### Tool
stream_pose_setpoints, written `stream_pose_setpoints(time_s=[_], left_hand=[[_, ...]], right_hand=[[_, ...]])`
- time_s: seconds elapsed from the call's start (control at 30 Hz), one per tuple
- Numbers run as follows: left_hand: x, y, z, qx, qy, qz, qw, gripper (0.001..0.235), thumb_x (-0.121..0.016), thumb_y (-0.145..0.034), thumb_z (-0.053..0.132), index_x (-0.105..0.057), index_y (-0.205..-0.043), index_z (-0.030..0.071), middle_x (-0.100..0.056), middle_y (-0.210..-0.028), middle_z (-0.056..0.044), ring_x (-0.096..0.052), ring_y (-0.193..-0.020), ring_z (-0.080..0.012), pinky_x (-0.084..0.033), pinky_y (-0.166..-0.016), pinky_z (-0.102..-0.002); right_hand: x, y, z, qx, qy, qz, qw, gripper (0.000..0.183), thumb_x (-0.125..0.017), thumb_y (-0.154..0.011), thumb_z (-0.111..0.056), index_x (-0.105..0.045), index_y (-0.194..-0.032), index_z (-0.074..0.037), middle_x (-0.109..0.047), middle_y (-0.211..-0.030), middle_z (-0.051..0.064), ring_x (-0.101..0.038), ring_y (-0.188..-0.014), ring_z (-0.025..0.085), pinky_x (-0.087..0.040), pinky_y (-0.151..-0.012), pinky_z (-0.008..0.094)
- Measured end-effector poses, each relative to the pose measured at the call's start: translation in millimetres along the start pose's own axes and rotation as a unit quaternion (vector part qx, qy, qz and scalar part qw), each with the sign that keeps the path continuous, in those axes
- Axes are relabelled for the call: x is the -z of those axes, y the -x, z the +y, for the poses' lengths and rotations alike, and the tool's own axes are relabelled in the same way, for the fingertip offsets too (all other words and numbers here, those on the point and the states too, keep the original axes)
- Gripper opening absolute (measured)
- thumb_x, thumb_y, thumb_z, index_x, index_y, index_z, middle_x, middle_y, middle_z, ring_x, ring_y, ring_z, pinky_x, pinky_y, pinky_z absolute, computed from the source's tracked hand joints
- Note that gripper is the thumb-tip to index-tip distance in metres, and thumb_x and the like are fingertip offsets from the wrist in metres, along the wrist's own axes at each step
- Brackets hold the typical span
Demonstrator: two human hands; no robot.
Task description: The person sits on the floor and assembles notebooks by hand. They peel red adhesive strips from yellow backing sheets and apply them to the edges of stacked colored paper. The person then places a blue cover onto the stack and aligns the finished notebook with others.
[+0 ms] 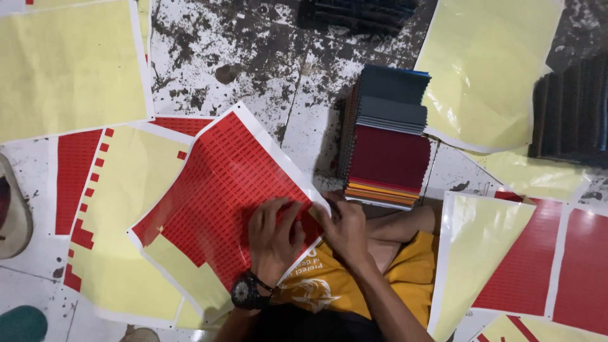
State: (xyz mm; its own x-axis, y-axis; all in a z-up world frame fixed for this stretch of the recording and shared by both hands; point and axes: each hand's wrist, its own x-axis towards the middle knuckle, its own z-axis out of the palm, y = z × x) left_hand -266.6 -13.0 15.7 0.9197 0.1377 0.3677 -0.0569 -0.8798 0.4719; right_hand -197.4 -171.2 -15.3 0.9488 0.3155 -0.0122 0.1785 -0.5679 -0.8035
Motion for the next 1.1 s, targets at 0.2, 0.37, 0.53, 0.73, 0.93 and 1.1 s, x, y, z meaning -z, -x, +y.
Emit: stream_pose_setpoints(time_s=[0.2, 0.37, 0.53, 0.73, 0.93, 1.1], left_hand=[[4.1, -3.8, 4.3, -0.001, 0.001, 0.007, 1.000, 0.031, -0.064, -0.090, 0.007, -0.068, -0.120, 0.007, -0.061, -0.121, -0.013, -0.061, -0.108, -0.0328, -0.054, -0.089, -0.048], [3.3, -3.2, 4.1, 0.002, -0.001, 0.009, 1.000, 0.029, -0.065, -0.089, 0.007, -0.069, -0.118, 0.006, -0.061, -0.120, -0.012, -0.060, -0.108, -0.0318, -0.054, -0.089, -0.046], [-11.1, 4.0, 0.2, 0.069, 0.089, 0.021, 0.993, 0.024, -0.063, -0.087, 0.013, -0.071, -0.110, 0.007, -0.066, -0.115, -0.009, -0.061, -0.110, -0.0308, -0.051, -0.093, -0.047], [-8.6, 3.3, 4.3, 0.152, 0.190, 0.029, 0.969, 0.027, -0.064, -0.092, 0.029, -0.071, -0.107, 0.007, -0.060, -0.126, -0.011, -0.055, -0.124, -0.0329, -0.045, -0.106, -0.051], [-9.0, 2.5, 2.7, 0.207, 0.240, 0.024, 0.948, 0.018, -0.067, -0.094, 0.025, -0.072, -0.092, 0.008, -0.062, -0.123, -0.008, -0.054, -0.128, -0.0335, -0.047, -0.108, -0.051], [-4.7, -4.4, 8.5, 0.165, 0.283, 0.093, 0.940, 0.013, -0.068, -0.096, 0.019, -0.072, -0.095, 0.006, -0.065, -0.111, -0.008, -0.065, -0.110, -0.0276, -0.056, -0.100, -0.042]], right_hand=[[-15.1, 1.4, -5.3, -0.069, -0.019, -0.064, 0.995, 0.030, -0.077, -0.090, -0.026, -0.076, -0.117, -0.013, -0.066, -0.092, 0.005, -0.058, -0.077, 0.018, -0.047, -0.069, 0.032], [-15.7, 3.6, -8.6, -0.111, -0.085, -0.017, 0.990, 0.020, -0.080, -0.087, -0.021, -0.081, -0.105, -0.013, -0.076, -0.096, 0.003, -0.066, -0.079, 0.013, -0.051, -0.069, 0.026], [-18.8, 10.8, -19.1, 0.022, -0.072, 0.101, 0.992, 0.006, -0.083, -0.085, -0.008, -0.080, -0.090, -0.009, -0.077, -0.091, 0.006, -0.072, -0.084, 0.016, -0.057, -0.070, 0.026], [-12.5, 18.9, -8.7, -0.029, -0.293, 0.035, 0.955, 0.012, -0.074, -0.091, -0.002, -0.076, -0.102, -0.006, -0.058, -0.119, 0.012, -0.060, -0.123, 0.023, -0.056, -0.102, 0.034], [-8.1, 6.6, -28.4, -0.141, -0.147, 0.022, 0.979, 0.034, -0.070, -0.092, -0.027, -0.073, -0.123, -0.014, -0.068, -0.107, 0.006, -0.065, -0.095, 0.015, -0.054, -0.085, 0.028], [-17.2, -2.0, -18.4, 0.006, -0.006, 0.027, 1.000, 0.017, -0.071, -0.093, -0.021, -0.079, -0.100, -0.008, -0.077, -0.095, 0.010, -0.072, -0.085, 0.024, -0.054, -0.077, 0.035]])
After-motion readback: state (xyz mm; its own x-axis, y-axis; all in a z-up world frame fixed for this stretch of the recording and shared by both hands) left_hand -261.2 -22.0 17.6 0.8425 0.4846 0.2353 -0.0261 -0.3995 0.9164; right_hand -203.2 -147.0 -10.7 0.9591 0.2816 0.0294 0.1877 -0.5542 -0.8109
